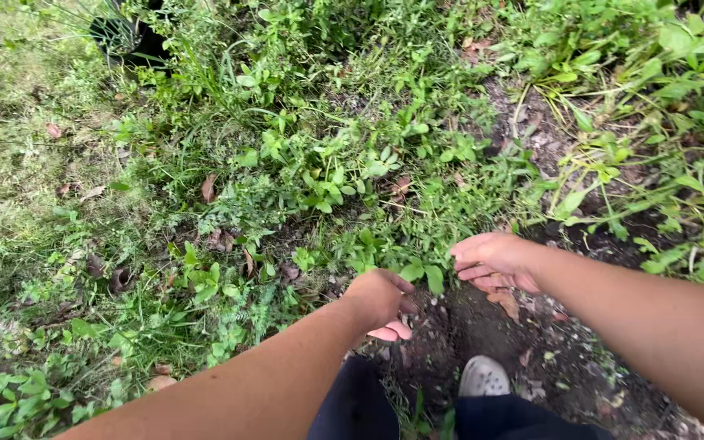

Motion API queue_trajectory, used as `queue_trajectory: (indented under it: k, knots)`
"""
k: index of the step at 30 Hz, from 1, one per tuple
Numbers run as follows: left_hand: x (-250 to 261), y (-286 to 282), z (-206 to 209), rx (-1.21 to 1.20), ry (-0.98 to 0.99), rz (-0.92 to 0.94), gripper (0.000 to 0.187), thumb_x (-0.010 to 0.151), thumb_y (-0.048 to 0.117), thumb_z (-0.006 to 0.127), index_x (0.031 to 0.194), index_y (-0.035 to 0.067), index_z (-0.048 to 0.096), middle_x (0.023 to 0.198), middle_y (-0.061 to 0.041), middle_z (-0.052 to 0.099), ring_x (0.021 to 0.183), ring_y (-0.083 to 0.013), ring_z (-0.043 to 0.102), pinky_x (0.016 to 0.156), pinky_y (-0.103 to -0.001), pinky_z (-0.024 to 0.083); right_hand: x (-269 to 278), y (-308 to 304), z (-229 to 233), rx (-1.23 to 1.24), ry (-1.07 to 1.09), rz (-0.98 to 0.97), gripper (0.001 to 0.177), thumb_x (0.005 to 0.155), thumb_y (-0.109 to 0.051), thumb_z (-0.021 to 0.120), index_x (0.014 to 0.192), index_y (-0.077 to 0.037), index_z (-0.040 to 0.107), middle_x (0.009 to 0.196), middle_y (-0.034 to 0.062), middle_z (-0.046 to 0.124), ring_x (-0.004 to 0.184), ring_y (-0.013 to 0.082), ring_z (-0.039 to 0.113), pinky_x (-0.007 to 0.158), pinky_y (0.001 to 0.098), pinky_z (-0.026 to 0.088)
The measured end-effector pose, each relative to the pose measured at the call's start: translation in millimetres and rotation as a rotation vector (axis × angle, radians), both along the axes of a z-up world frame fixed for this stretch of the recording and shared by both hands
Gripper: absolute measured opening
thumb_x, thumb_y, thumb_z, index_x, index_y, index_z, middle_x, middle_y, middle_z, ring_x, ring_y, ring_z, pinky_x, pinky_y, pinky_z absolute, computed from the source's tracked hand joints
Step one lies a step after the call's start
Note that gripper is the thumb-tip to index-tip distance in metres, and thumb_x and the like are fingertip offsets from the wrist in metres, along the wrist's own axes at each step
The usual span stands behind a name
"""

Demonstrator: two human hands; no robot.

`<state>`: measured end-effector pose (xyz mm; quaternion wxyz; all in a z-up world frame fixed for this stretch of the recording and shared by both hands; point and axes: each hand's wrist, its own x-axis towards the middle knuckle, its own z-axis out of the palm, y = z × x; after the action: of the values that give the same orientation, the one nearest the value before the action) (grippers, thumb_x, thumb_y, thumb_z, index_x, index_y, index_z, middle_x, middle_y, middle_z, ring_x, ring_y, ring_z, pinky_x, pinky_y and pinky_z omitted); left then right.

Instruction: The person squats in a garden bed and pulls weeds by hand, gathering them into a growing pile. They repeatedly reach for new patches, uprooting plants and adding them to the collection.

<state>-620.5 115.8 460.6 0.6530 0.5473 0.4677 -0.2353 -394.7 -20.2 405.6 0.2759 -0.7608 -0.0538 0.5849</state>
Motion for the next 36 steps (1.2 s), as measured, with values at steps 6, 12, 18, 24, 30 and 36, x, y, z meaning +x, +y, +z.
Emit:
queue_trajectory:
  k: [6, 12, 18, 24, 30, 36]
  knots:
    - [17, 90, -127, 0.508, -0.097, -0.316, 0.03, 0.095, 0.015, 0.065, 0.124, 0.013, 0.074, 0.128, 0.003, 0.066, 0.072, -0.016, 0.075, 0.057, -0.031, 0.06, -1, 32, -79, 0.04, -0.082, 0.129, 0.03, 0.096, -0.031, 0.071, 0.114, -0.008, 0.079, 0.083, 0.0034, 0.057, 0.069, 0.014, 0.049, 0.061, 0.0293, 0.042]
    - [50, 149, -225, 0.257, -0.088, 0.313, 0.031, 0.105, 0.027, 0.053, 0.123, 0.007, 0.068, 0.097, -0.008, 0.068, 0.056, -0.0123, 0.048, 0.047, -0.031, 0.036, 18, 55, -181, 0.106, -0.176, 0.086, 0.024, 0.089, -0.015, 0.073, 0.112, -0.007, 0.076, 0.092, 0.0028, 0.074, 0.081, 0.0116, 0.069, 0.073, 0.0245, 0.057]
    - [76, 155, -319, 0.31, -0.137, -0.05, 0.027, 0.101, 0.021, 0.056, 0.118, 0.008, 0.074, 0.087, -0.008, 0.077, 0.051, -0.012, 0.05, 0.042, -0.029, 0.036, 61, 124, -268, 0.445, -0.477, 0.096, 0.025, 0.092, -0.009, 0.064, 0.114, -0.006, 0.075, 0.103, 0.0122, 0.08, 0.096, 0.0218, 0.077, 0.085, 0.0328, 0.061]
    - [61, 156, -393, 0.234, -0.236, 0.104, 0.037, 0.103, 0.008, 0.037, 0.13, -0.003, 0.059, 0.082, -0.019, 0.081, 0.055, -0.0243, 0.069, 0.041, -0.032, 0.041, 96, 204, -376, 0.511, -1.069, 0.476, 0.04, 0.087, -0.024, 0.066, 0.123, -0.007, 0.069, 0.11, 0.0179, 0.075, 0.1, 0.0333, 0.072, 0.089, 0.0429, 0.055]
    - [73, 167, -399, 0.294, -0.252, 0.222, 0.048, 0.103, 0.006, 0.032, 0.148, 0.01, 0.048, 0.125, -0.028, 0.063, 0.074, -0.039, 0.076, 0.055, -0.038, 0.058, 112, 253, -442, 0.074, -0.999, 0.706, 0.06, 0.101, -0.056, 0.054, 0.113, -0.001, 0.074, 0.115, 0.025, 0.071, 0.106, 0.0407, 0.07, 0.096, 0.0481, 0.052]
    - [67, 145, -389, 0.235, -0.28, 0.27, 0.051, 0.099, 0.003, 0.031, 0.146, 0.014, 0.046, 0.156, -0.027, 0.039, 0.077, -0.0435, 0.076, 0.058, -0.04, 0.063, 92, 241, -451, 0.34, -0.959, 0.625, 0.037, 0.097, -0.034, 0.05, 0.095, -0.006, 0.074, 0.1, 0.0224, 0.073, 0.092, 0.0403, 0.067, 0.085, 0.0512, 0.051]
